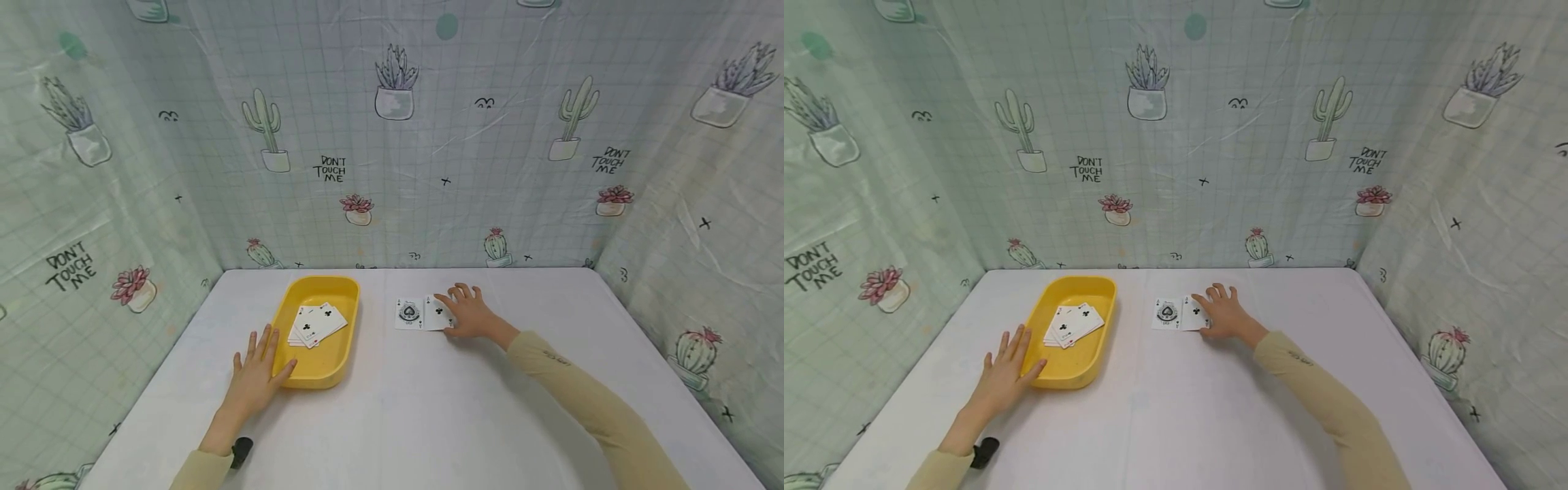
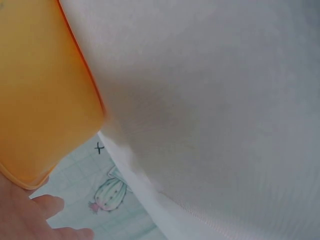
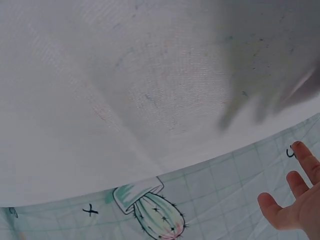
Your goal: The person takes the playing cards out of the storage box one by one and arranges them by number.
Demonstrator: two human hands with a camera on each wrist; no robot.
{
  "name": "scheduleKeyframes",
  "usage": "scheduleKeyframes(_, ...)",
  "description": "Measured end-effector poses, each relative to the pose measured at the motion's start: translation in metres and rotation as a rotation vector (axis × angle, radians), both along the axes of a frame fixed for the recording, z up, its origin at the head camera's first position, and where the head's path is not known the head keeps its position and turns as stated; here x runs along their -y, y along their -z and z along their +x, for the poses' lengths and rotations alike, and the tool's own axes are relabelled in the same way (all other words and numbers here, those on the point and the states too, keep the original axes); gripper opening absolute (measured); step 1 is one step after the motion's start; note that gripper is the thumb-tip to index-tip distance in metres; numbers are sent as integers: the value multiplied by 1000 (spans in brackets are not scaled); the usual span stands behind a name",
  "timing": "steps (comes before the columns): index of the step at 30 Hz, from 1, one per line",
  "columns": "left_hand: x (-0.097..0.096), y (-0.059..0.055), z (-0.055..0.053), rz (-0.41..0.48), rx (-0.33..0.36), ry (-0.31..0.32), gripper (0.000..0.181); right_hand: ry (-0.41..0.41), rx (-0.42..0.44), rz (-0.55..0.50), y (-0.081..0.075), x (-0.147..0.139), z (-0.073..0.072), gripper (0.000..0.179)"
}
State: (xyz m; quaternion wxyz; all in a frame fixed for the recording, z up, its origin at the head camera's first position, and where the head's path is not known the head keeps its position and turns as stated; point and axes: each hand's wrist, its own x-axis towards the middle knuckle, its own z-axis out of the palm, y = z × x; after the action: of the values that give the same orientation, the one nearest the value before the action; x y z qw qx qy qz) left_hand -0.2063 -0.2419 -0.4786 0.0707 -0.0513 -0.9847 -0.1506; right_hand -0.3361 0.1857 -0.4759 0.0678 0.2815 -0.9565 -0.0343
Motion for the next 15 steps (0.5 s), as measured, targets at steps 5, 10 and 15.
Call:
scheduleKeyframes(5,0,-1,1,5,4,-1,78,-7,5,-2,1,-4,-1,75)
scheduleKeyframes(10,0,-2,2,2,6,-5,79,-9,29,9,2,-5,-2,76)
scheduleKeyframes(15,0,-1,2,2,2,-5,79,-1,73,19,2,-5,-1,75)
